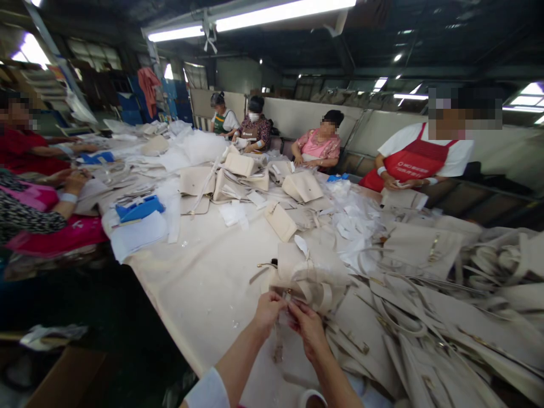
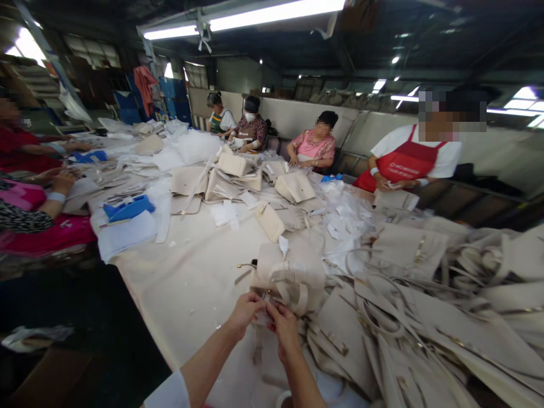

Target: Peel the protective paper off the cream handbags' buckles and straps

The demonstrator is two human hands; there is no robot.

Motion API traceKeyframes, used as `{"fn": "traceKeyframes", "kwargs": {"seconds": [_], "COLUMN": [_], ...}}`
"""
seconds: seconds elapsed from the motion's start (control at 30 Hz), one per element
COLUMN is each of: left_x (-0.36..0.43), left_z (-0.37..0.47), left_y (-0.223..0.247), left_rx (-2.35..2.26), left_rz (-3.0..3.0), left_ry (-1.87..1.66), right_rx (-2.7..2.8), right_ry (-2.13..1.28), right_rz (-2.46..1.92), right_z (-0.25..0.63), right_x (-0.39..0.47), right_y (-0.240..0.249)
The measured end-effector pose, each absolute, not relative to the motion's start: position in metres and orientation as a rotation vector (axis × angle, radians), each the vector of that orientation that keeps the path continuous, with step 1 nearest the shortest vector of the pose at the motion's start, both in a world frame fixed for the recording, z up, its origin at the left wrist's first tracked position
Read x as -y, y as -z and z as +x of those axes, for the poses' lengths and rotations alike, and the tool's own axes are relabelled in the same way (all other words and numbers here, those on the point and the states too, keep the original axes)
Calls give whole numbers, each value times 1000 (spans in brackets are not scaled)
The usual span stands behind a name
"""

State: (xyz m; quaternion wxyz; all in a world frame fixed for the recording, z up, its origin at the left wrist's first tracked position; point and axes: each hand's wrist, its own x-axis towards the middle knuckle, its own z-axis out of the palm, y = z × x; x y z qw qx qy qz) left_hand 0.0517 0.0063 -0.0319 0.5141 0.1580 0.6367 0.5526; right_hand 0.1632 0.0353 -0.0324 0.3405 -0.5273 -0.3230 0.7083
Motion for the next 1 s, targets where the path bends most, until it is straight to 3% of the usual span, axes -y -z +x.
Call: {"fn": "traceKeyframes", "kwargs": {"seconds": [0.57,1.0], "left_x": [-8,5], "left_z": [62,56], "left_y": [33,32], "left_rx": [-1371,-1257], "left_rz": [229,107], "left_ry": [-1497,-1362], "right_rx": [877,982], "right_ry": [-1826,-1741], "right_rz": [-1352,-1350], "right_z": [156,155], "right_x": [-41,-43], "right_y": [34,36]}}
